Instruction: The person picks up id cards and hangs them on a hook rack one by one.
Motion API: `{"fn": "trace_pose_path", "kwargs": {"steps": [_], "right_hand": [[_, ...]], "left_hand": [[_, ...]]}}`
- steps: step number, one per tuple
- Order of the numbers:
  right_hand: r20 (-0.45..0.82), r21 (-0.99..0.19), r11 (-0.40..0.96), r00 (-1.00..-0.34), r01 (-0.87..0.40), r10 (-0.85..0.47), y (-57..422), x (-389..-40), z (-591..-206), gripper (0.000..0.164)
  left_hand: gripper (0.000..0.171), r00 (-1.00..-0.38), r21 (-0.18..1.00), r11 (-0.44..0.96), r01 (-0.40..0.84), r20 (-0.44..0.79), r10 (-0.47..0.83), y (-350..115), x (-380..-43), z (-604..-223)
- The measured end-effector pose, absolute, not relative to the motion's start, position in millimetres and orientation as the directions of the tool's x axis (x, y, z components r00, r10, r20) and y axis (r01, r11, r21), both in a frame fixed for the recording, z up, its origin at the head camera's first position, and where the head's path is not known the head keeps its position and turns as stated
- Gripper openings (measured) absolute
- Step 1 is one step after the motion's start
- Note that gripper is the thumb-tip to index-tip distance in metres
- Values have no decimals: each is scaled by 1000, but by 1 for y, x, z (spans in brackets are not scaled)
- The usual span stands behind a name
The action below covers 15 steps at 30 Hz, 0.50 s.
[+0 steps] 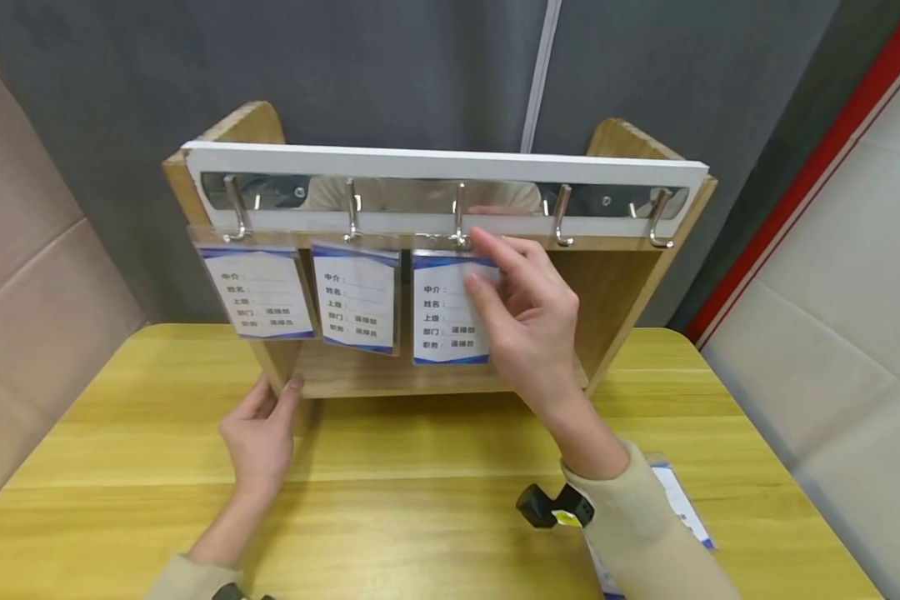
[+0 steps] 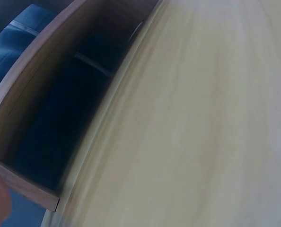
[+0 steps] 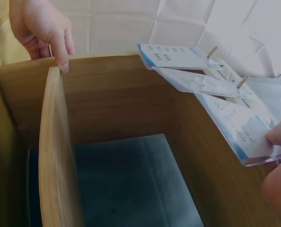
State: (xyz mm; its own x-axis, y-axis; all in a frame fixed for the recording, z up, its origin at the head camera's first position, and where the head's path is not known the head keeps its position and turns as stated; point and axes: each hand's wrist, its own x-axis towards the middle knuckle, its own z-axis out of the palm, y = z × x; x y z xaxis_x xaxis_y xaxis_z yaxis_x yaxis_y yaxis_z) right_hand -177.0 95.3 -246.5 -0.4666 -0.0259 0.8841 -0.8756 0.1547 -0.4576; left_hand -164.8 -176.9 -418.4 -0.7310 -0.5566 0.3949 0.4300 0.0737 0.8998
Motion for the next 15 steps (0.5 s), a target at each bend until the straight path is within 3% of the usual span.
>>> {"fn": "trace_pose_path", "kwargs": {"steps": [15], "right_hand": [[897, -439, 94, -442, -894, -16, 94, -183, -250, 36]], "left_hand": [[33, -734, 905, 59, 421, 378, -565, -176, -165, -419]]}}
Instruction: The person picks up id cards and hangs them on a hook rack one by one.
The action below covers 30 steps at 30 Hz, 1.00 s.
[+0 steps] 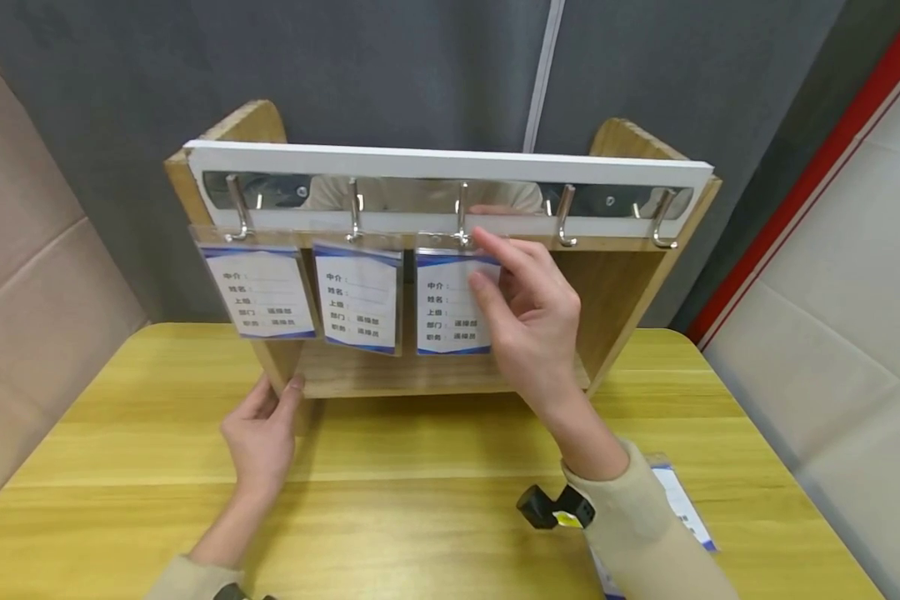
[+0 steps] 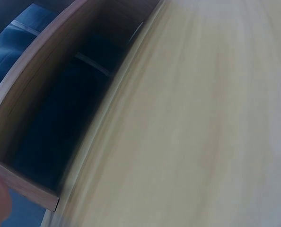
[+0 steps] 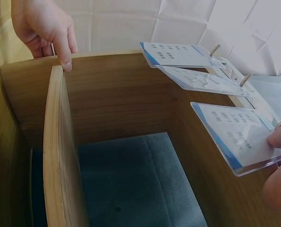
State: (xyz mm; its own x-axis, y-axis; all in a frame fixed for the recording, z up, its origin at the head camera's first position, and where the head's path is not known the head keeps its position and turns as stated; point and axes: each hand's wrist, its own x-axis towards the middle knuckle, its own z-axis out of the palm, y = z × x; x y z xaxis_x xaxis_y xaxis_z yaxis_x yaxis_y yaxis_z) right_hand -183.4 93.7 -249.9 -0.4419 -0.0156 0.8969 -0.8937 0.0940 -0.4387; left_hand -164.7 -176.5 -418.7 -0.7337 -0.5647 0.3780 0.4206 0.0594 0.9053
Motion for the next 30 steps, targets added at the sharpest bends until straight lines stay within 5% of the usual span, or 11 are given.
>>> {"fn": "trace_pose_path", "kwargs": {"steps": [30], "right_hand": [[920, -378, 166, -390, -911, -45, 111, -178, -263, 54]], "left_hand": [[33, -728, 905, 94, 415, 393, -561, -176, -164, -418]]}}
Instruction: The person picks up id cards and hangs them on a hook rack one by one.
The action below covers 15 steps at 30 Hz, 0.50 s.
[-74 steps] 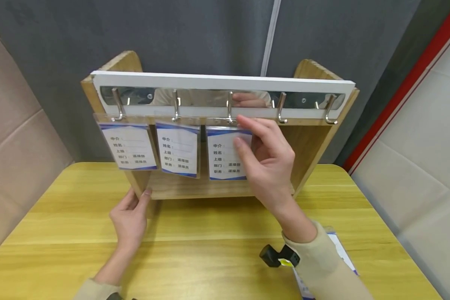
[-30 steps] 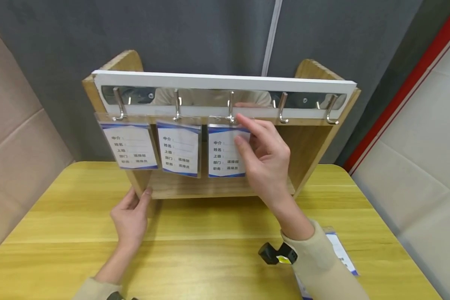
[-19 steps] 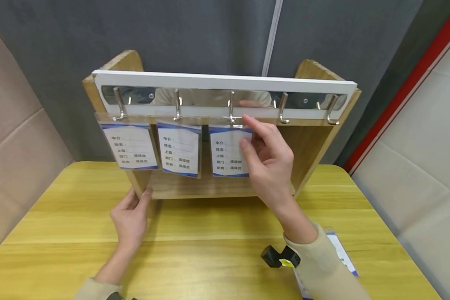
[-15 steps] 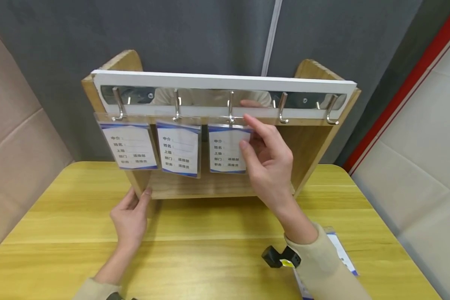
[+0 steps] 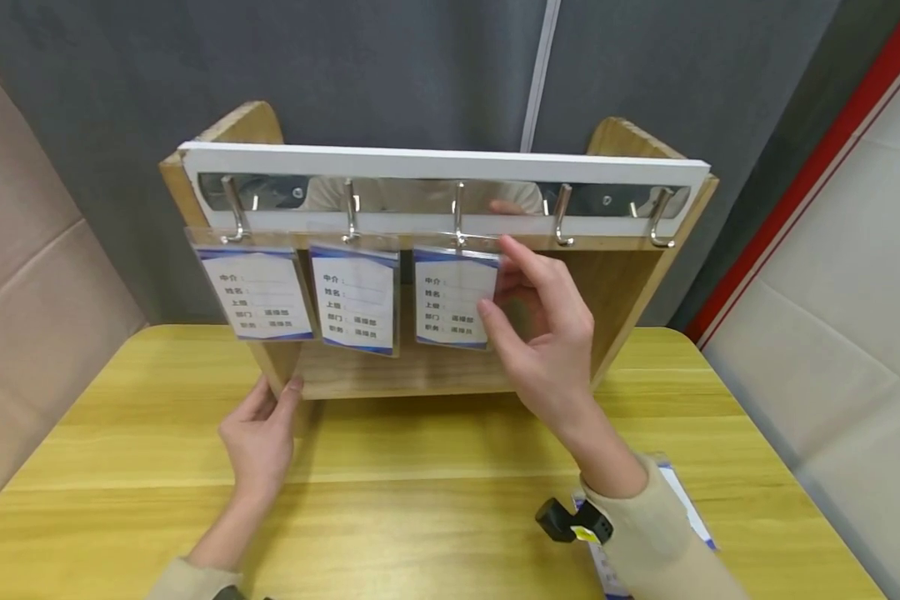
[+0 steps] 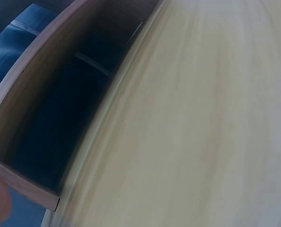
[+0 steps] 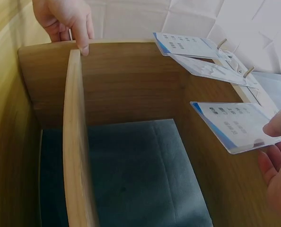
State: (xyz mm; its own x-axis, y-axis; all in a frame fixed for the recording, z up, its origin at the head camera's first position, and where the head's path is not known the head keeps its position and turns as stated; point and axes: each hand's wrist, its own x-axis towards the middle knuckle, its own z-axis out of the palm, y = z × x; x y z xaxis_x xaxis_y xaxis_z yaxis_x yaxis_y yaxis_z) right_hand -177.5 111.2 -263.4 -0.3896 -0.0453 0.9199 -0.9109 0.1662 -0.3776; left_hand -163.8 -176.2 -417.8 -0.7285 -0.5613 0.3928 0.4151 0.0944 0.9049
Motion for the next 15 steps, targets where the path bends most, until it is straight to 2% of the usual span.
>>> {"fn": "trace_pose_path", "kwargs": {"steps": [5, 15], "right_hand": [[914, -394, 152, -404, -907, -40, 118, -176, -268, 57], [877, -460, 175, -476, -871, -68, 141, -173, -289, 61]], "left_hand": [[33, -725, 903, 111, 415, 401, -560, -177, -164, -419], [33, -723, 900, 110, 422, 408, -558, -177, -164, -418]]}}
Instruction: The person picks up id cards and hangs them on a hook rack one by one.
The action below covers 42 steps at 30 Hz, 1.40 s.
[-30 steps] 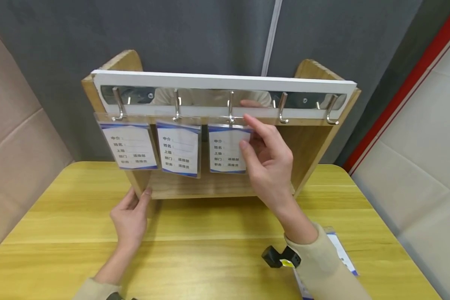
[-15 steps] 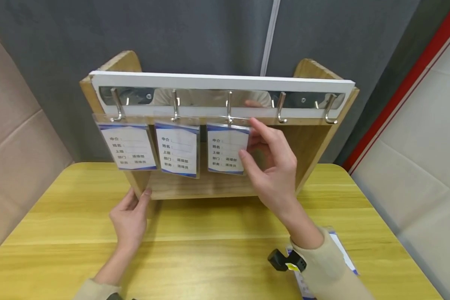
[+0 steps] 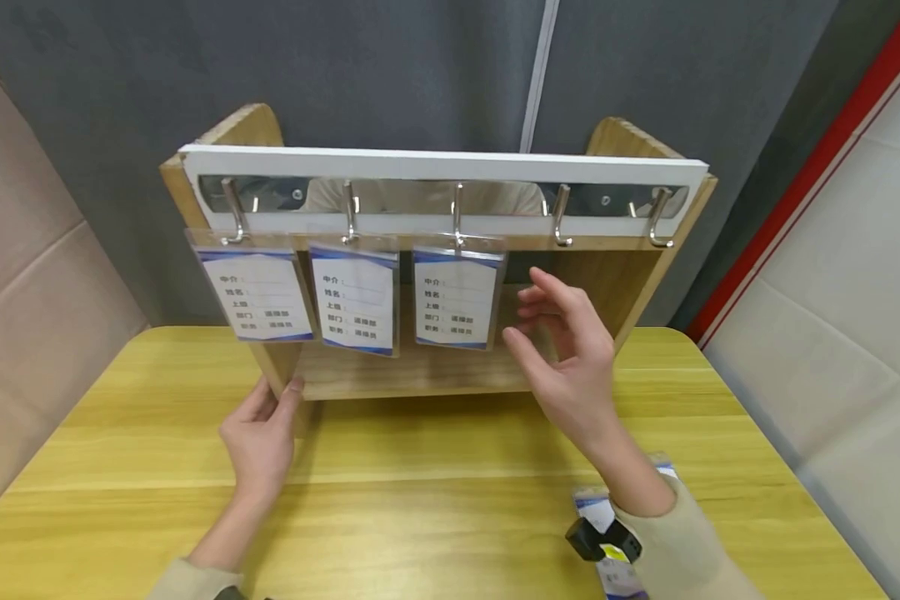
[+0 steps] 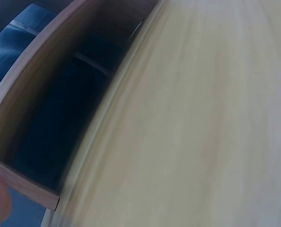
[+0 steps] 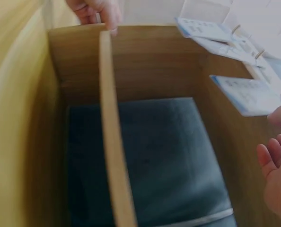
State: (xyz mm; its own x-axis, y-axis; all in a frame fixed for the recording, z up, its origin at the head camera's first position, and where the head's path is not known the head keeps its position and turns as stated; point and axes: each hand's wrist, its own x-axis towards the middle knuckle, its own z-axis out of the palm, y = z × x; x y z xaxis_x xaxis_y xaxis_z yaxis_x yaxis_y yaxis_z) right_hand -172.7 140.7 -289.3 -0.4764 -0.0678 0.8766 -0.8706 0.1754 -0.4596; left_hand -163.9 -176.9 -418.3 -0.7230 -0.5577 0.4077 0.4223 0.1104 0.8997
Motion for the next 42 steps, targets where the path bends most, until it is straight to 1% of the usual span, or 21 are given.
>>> {"fn": "trace_pose_path", "kwargs": {"steps": [4, 8, 10, 12, 16, 21, 26, 35, 38, 42], "right_hand": [[859, -484, 152, -501, -862, -105, 153, -172, -303, 61], [858, -479, 114, -492, -870, -150, 168, -172, -318, 54], [848, -488, 114, -501, -866, -172, 175, -170, -325, 53], [829, -510, 128, -526, -850, -187, 181, -167, -330, 53], [768, -587, 152, -606, -796, -209, 191, -161, -339, 60], [697, -661, 142, -673, -737, -246, 203, -155, -354, 64], [659, -691, 158, -704, -706, -263, 212, -148, -367, 68], [620, -735, 131, -738, -665, -266, 227, -139, -380, 68], [600, -748, 143, -752, -648, -274, 234, -137, -384, 68], [550, -771, 192, -787, -607, -279, 243, -134, -387, 68]], "left_hand": [[33, -725, 901, 100, 423, 403, -559, -177, -164, -419], [33, -728, 903, 97, 419, 397, -559, -176, -164, -419], [33, -728, 904, 96, 416, 395, -560, -176, -164, -419], [33, -727, 906, 99, 412, 392, -563, -176, -164, -418], [33, -729, 906, 87, 415, 388, -564, -176, -164, -417], [33, -728, 899, 72, 432, 395, -561, -176, -164, -416], [33, -725, 897, 76, 435, 399, -561, -177, -164, -419], [33, -726, 898, 90, 430, 404, -556, -177, -163, -419], [32, -726, 898, 88, 430, 402, -559, -177, -164, -419], [32, -726, 901, 88, 426, 398, -561, -177, -164, -419]]}}
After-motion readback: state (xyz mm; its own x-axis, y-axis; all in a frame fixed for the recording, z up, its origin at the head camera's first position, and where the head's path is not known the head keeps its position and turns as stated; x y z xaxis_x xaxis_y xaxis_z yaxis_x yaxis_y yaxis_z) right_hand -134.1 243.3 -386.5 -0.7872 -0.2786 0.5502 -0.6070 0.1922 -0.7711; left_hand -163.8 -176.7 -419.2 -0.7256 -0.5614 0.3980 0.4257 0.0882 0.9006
